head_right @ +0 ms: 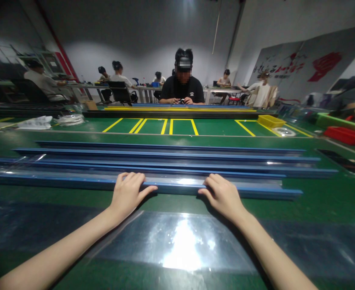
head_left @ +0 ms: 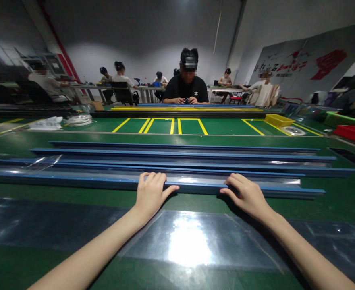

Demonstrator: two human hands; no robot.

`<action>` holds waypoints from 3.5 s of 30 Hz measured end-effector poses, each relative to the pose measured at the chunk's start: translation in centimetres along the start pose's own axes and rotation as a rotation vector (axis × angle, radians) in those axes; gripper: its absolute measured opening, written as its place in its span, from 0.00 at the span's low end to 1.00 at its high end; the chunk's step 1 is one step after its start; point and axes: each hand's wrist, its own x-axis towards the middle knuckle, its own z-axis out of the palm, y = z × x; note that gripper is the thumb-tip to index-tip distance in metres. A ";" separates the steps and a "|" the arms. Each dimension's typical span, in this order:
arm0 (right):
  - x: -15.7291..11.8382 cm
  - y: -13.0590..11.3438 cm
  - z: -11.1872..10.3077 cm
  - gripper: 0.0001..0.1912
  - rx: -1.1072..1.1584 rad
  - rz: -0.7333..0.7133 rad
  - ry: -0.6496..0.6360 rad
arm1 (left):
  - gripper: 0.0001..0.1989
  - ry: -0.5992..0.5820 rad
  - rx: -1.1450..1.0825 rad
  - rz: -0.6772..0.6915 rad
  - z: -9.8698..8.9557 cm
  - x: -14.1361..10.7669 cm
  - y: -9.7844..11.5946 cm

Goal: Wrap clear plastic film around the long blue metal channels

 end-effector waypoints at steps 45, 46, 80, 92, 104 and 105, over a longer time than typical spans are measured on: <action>-1.2 4.5 -2.8 0.11 -0.336 0.101 -0.146 | 0.10 0.059 -0.028 0.222 0.9 0.3 -1.5; -1.2 4.5 -2.7 0.11 -0.338 0.089 -0.147 | 0.10 0.054 -0.021 0.222 0.9 0.3 -1.5; 0.0 2.5 -0.5 0.14 -0.107 -0.012 -0.090 | 0.12 -0.033 -0.001 0.181 0.8 0.2 -1.5; 0.1 2.5 -0.6 0.14 -0.105 -0.008 -0.092 | 0.12 -0.061 0.067 0.183 0.7 0.4 -1.4; 0.1 2.4 -0.6 0.13 -0.091 -0.008 -0.077 | 0.15 -0.080 0.050 0.173 0.6 0.5 -1.6; 0.1 2.4 -0.6 0.13 -0.092 -0.006 -0.081 | 0.14 -0.076 0.053 0.174 0.7 0.5 -1.6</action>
